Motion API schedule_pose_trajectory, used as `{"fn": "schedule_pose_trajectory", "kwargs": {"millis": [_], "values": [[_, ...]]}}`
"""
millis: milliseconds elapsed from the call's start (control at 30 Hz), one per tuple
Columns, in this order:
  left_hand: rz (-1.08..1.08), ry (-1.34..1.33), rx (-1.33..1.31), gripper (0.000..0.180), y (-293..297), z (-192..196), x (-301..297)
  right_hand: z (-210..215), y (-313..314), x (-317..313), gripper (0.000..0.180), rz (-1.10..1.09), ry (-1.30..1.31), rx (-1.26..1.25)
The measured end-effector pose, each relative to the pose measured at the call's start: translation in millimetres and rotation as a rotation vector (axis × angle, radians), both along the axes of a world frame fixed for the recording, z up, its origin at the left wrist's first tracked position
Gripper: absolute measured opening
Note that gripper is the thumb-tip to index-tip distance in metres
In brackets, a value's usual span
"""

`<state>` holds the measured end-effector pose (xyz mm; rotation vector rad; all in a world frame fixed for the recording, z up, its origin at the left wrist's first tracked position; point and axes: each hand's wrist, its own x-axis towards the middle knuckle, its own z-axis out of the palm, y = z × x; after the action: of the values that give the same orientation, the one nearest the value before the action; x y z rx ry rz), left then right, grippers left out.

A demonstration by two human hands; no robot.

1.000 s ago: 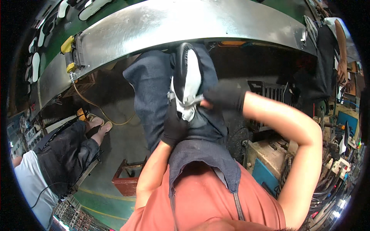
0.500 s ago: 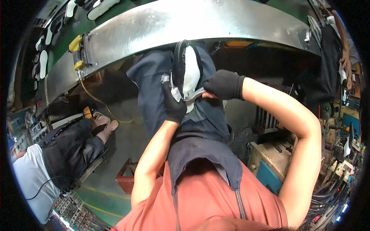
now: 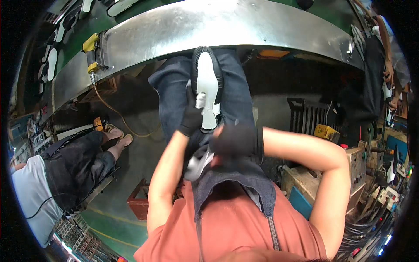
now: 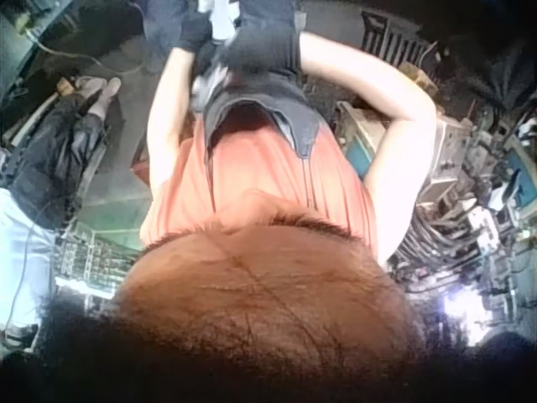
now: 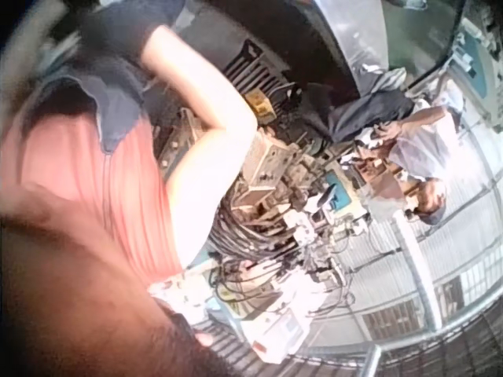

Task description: The person uses a pair of shears to trim excess material from the edges of white shoe components. They repeatedly pick up parts from a conveyor belt, hold them against their lap, and cut along the contours before placing the finished pieces back on the belt.

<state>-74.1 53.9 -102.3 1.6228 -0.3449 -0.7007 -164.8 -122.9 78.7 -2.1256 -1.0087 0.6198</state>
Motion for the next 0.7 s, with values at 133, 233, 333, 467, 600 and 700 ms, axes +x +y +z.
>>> {"fn": "schedule_pose_trajectory", "kwargs": {"millis": [133, 233, 333, 467, 600, 700], "values": [[0.000, -1.311, 0.540, 0.050, -7, 46, 3, -39, -52, 5, 0.044, -0.464, 0.230, -0.248], [0.092, 0.351, -0.266, 0.054, -19, 59, -4, -19, -79, 13, 0.051, -0.591, 0.575, -0.177], [0.090, 0.485, -0.250, 0.058, -30, 54, -4, -33, -91, 27, 0.050, -0.592, 0.764, -0.013], [0.121, 0.576, -0.257, 0.052, -39, 56, -14, -4, -72, 30, 0.044, -0.759, 1.047, -0.067], [-0.036, 0.284, -0.154, 0.062, -29, 8, -22, -17, -51, -13, 0.034, -0.586, -0.528, -0.455], [0.195, 0.535, -0.267, 0.061, -44, 20, -19, -23, -64, -17, 0.036, -0.703, -0.298, -0.278]]}}
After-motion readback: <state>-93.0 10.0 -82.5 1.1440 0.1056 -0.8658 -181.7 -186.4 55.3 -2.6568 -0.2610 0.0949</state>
